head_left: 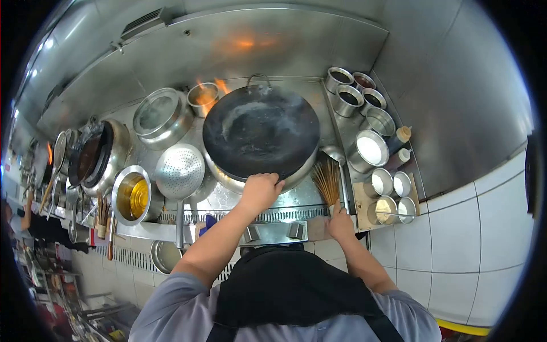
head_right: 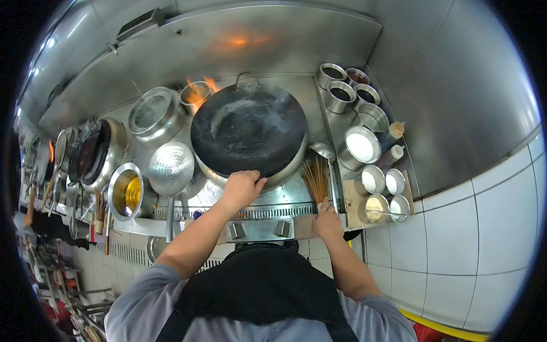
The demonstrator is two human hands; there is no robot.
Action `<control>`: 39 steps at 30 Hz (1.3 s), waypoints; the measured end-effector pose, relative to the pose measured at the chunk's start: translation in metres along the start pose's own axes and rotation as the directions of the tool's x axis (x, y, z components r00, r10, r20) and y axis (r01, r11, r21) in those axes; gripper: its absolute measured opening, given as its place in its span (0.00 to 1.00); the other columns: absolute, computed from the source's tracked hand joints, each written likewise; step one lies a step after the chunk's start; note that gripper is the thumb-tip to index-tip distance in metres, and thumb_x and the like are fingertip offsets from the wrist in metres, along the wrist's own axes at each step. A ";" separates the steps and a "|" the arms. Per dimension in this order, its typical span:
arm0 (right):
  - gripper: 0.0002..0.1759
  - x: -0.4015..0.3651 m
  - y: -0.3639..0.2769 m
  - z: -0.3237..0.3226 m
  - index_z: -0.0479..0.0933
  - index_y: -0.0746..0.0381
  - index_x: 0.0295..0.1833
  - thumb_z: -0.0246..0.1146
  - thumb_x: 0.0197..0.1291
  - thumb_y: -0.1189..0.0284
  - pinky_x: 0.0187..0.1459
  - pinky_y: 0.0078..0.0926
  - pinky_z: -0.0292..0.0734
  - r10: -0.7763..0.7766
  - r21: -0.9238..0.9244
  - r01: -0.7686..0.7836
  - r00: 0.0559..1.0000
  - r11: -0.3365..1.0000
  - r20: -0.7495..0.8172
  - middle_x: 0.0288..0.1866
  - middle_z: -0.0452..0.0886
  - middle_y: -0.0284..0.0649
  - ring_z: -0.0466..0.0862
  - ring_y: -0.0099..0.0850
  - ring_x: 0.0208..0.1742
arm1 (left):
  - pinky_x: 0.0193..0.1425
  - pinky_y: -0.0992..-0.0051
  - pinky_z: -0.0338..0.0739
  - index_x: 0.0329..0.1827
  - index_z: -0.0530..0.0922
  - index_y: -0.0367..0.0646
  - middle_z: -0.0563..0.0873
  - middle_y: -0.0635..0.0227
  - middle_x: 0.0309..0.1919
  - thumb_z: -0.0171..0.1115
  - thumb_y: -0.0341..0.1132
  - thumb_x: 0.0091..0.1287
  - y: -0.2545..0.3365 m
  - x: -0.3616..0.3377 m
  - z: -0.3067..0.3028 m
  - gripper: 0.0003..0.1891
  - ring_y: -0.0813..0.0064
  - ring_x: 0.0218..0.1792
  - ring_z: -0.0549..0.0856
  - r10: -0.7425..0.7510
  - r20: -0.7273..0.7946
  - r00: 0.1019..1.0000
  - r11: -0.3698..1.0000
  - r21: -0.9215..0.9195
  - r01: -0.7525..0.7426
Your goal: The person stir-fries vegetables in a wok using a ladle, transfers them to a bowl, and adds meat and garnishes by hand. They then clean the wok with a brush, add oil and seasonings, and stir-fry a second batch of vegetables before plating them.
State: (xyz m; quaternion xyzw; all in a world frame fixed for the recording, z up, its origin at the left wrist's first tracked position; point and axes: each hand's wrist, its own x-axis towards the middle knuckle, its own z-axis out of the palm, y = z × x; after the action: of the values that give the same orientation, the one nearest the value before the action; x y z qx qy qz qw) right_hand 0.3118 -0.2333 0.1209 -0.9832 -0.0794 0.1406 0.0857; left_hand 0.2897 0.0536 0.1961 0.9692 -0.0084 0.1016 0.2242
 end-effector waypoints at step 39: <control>0.19 0.170 -0.224 -0.129 0.76 0.66 0.51 0.55 0.57 0.67 0.49 0.43 0.76 -0.525 -0.434 0.561 0.824 0.705 0.213 0.43 0.82 0.57 0.83 0.48 0.47 | 0.61 0.65 0.70 0.64 0.67 0.36 0.71 0.54 0.60 0.63 0.29 0.50 0.007 -0.059 -0.024 0.33 0.59 0.64 0.69 0.016 -0.116 0.993 0.991 -0.130 -0.031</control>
State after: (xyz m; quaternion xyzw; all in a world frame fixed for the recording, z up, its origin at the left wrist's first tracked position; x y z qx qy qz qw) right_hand 0.4804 -0.0034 0.2407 -0.8996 -0.4006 0.1206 -0.1253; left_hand 0.2266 0.0561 0.2079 0.9447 -0.0139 0.1590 0.2865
